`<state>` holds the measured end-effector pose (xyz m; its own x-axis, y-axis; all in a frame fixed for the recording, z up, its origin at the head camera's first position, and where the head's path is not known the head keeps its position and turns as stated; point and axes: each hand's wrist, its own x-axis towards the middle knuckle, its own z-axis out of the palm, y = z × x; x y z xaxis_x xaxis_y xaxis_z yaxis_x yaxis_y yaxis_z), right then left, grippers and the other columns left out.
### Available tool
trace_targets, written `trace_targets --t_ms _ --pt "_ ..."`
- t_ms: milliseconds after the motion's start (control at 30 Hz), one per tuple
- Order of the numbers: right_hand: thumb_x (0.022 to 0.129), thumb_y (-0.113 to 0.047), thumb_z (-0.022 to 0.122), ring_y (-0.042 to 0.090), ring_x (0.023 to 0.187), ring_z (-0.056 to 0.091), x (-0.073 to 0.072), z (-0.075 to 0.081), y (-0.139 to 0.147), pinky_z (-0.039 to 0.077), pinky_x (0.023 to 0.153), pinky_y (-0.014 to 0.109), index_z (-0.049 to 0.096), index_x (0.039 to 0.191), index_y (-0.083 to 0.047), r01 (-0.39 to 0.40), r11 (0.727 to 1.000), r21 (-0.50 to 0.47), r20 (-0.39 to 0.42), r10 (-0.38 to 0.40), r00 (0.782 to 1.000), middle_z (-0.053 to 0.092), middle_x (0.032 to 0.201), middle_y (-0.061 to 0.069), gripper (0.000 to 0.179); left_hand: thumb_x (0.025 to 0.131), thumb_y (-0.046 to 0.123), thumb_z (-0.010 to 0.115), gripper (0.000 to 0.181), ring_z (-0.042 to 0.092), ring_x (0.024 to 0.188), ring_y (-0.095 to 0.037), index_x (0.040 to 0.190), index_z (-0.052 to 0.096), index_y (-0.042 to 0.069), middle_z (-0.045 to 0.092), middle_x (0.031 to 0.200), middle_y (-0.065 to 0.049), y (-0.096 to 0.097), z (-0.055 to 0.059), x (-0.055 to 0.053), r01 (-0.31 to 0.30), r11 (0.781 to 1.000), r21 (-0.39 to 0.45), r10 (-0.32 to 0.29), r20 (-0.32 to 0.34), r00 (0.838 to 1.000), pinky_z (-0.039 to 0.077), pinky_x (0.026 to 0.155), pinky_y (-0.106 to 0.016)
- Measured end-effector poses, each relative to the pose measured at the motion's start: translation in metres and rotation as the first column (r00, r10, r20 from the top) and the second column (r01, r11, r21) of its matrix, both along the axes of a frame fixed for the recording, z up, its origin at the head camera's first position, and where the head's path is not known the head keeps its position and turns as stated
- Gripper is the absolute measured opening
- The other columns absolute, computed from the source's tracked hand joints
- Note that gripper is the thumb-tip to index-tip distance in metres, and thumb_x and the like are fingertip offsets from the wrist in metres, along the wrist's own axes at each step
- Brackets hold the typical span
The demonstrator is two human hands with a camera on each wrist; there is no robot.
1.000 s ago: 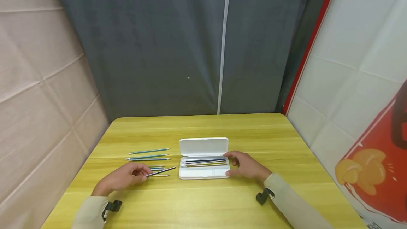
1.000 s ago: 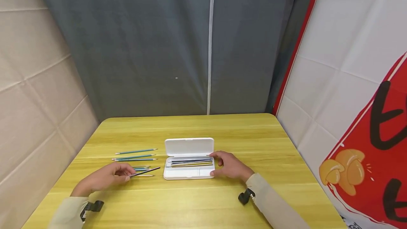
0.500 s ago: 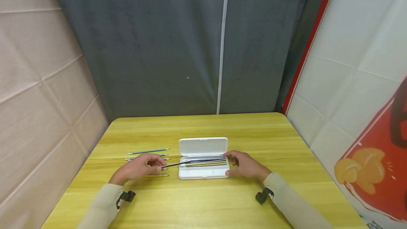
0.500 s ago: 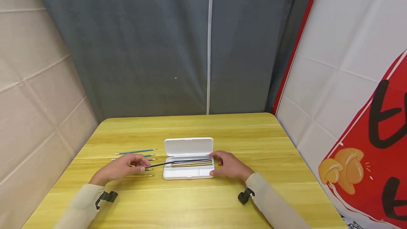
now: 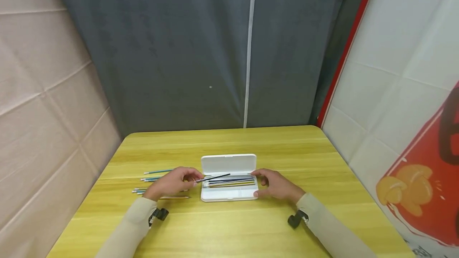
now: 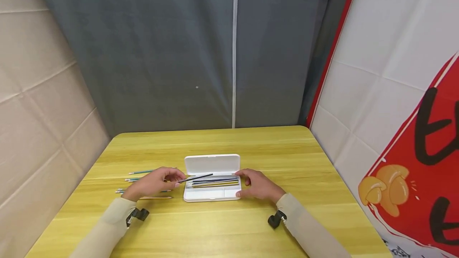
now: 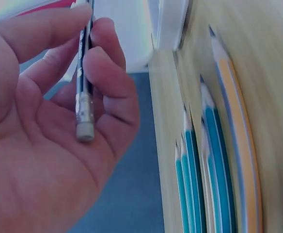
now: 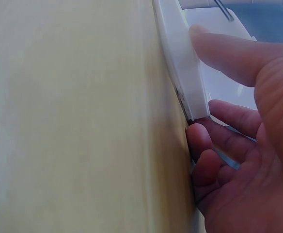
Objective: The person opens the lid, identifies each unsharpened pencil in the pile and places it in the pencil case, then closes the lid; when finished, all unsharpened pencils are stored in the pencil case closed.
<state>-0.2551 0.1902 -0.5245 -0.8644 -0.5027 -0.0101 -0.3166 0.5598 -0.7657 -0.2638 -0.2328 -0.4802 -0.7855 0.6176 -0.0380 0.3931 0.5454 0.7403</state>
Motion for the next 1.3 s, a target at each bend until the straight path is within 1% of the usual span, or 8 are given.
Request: trace_targets --t_ms 167,333,467,567,800,1000,1067,1300 --pt "0.082 -0.034 0.093 0.019 0.092 0.051 -0.002 -0.001 0.001 0.043 0.073 0.028 0.063 0.143 -0.014 0.006 1.0 0.005 0.008 -0.006 1.0 0.058 0.1 0.003 0.07 0.104 0.011 0.066 0.026 0.064 0.102 -0.013 0.129 0.074 0.011 0.075 0.118 -0.008 0.018 0.001 -0.003 0.01 1.0 0.003 -0.01 -0.026 1.0 0.052 0.088 -0.026" --pt "0.082 -0.033 0.093 0.019 0.092 0.051 -0.002 -0.002 0.001 0.043 0.073 0.028 0.063 0.142 -0.013 0.006 1.0 0.008 0.005 -0.006 1.0 0.057 0.099 0.003 0.07 0.104 0.012 0.067 0.023 0.066 0.102 -0.012 0.125 0.076 0.015 0.076 0.117 -0.003 0.034 -0.005 -0.009 -0.018 1.0 0.01 0.018 -0.051 0.999 0.053 0.089 -0.026" --pt "0.082 -0.033 0.093 0.019 0.091 0.051 -0.002 -0.003 0.001 0.043 0.073 0.027 0.063 0.143 -0.013 0.0 1.0 0.009 0.004 0.0 1.0 0.057 0.099 0.004 0.07 0.103 0.012 0.069 0.021 0.066 0.101 -0.011 0.122 0.078 0.018 0.077 0.115 0.002 0.044 -0.01 -0.012 -0.043 0.999 0.016 0.044 -0.048 0.998 0.054 0.089 -0.026" --pt "0.082 -0.033 0.093 0.019 0.091 0.051 -0.002 -0.003 0.001 0.043 0.073 0.027 0.063 0.143 -0.014 0.003 1.0 0.006 0.01 -0.003 1.0 0.058 0.1 0.004 0.07 0.103 0.013 0.069 0.021 0.067 0.1 -0.01 0.121 0.079 0.017 0.078 0.114 0.002 0.05 -0.011 -0.014 -0.05 0.999 0.01 0.05 -0.054 0.997 0.055 0.087 -0.025" --pt "0.082 -0.034 0.093 0.02 0.092 0.051 -0.001 -0.001 0.001 0.043 0.073 0.028 0.063 0.143 -0.015 0.011 1.0 0.004 0.026 -0.011 1.0 0.058 0.1 0.004 0.071 0.103 0.01 0.069 0.021 0.07 0.099 -0.011 0.121 0.079 0.01 0.079 0.115 -0.009 0.062 -0.011 -0.017 -0.041 0.999 0.02 0.042 -0.066 0.997 0.057 0.087 -0.027" --pt "0.082 -0.035 0.093 0.02 0.093 0.051 -0.002 -0.001 0.001 0.043 0.073 0.028 0.062 0.143 -0.015 0.011 1.0 0.003 0.03 -0.011 0.999 0.058 0.1 0.005 0.071 0.103 0.01 0.069 0.02 0.07 0.101 -0.01 0.121 0.078 0.01 0.079 0.114 -0.004 0.07 -0.017 -0.018 -0.029 0.999 -0.012 0.028 -0.084 0.996 0.057 0.089 -0.029" --pt "0.082 -0.035 0.093 0.02 0.093 0.051 -0.002 -0.002 0.002 0.043 0.073 0.028 0.062 0.143 -0.015 0.011 1.0 0.001 0.029 -0.011 1.0 0.058 0.1 0.005 0.072 0.103 0.009 0.068 0.02 0.069 0.1 -0.011 0.121 0.078 0.009 0.079 0.114 -0.004 0.073 -0.02 -0.018 -0.028 1.0 -0.01 0.027 -0.084 0.996 0.057 0.088 -0.029" --pt "0.082 -0.036 0.093 0.019 0.093 0.052 -0.002 -0.003 0.002 0.044 0.074 0.028 0.063 0.143 -0.016 0.015 1.0 0.01 0.017 -0.015 1.0 0.058 0.1 0.005 0.071 0.102 0.007 0.068 0.017 0.066 0.093 -0.01 0.116 0.078 0.009 0.078 0.105 -0.004 0.082 -0.023 -0.017 -0.056 0.998 -0.007 0.055 -0.074 0.996 0.055 0.084 -0.028"
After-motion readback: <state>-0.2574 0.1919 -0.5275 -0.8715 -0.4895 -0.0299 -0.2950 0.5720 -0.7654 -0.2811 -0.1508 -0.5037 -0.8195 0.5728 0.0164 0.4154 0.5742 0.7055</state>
